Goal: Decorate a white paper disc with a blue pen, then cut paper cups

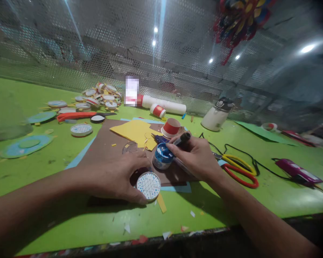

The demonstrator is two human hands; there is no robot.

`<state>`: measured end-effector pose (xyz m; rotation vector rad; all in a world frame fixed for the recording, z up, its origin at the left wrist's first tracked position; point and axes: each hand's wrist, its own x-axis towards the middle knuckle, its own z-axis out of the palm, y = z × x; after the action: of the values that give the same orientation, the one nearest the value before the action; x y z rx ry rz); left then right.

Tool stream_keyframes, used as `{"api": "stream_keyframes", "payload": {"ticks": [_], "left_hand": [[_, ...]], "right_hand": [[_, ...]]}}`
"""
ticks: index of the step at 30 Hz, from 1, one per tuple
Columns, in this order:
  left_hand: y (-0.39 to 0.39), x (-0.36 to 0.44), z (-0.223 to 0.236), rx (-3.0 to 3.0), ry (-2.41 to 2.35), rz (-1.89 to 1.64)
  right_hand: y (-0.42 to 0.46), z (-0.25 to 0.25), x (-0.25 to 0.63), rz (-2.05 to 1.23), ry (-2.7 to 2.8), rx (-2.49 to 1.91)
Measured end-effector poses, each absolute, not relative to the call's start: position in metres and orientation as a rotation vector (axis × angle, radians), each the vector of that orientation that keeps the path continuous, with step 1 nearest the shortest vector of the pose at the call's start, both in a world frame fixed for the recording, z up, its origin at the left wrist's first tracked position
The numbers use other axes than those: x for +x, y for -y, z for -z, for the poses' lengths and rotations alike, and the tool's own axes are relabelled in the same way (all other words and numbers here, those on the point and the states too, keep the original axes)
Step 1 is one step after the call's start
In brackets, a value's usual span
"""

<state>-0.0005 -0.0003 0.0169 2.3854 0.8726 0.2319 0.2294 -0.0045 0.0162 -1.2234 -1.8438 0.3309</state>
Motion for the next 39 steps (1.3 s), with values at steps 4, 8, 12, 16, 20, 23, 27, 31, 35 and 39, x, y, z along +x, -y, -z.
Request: {"api": "stream_keyframes", "payload": {"ticks": [4,8,12,16,20,23,27,31,35,39], "left_hand": [[0.0,0.0,-0.017,2.376,-0.866,-0.229],[-0.001,-0.002,-0.015,2.37,-0.895,-0.219],[0.0,-0.003,-0.015,2.374,-0.906,-0.203],[-0.001,-0.001,-0.016,2.382,-0.901,-0.178],[-0.005,0.0,-0.015,2.381,-0.89,-0.135],[-0.006,-0.001,-0.015,2.418,-0.857,-0.157],[-0.006,-0.001,-0.014,2.385,-0.773,-0.22],[-0.006,0.0,-0.011,2.351,-0.725,-0.249],[-0.005,0.0,-0.009,2.366,-0.826,-0.255],[-0.005,0.0,-0.011,2.376,-0.756,-0.275]], "right_hand": [[0.005,-0.015,0.229,-0.317,1.863,-1.22],[0.01,-0.022,0.227,-0.274,1.785,-1.176],[0.016,-0.028,0.223,-0.266,1.705,-1.127],[0.025,-0.031,0.218,-0.287,1.499,-1.048],[0.037,-0.031,0.212,-0.501,1.31,-0.838],[0.046,-0.027,0.208,-0.661,1.379,-0.87],[0.05,-0.02,0.204,-0.686,1.571,-0.962],[0.048,-0.017,0.206,-0.68,1.736,-0.991],[0.048,-0.015,0.208,-0.586,1.767,-1.008],[0.049,-0.016,0.206,-0.533,1.75,-1.013]]}}
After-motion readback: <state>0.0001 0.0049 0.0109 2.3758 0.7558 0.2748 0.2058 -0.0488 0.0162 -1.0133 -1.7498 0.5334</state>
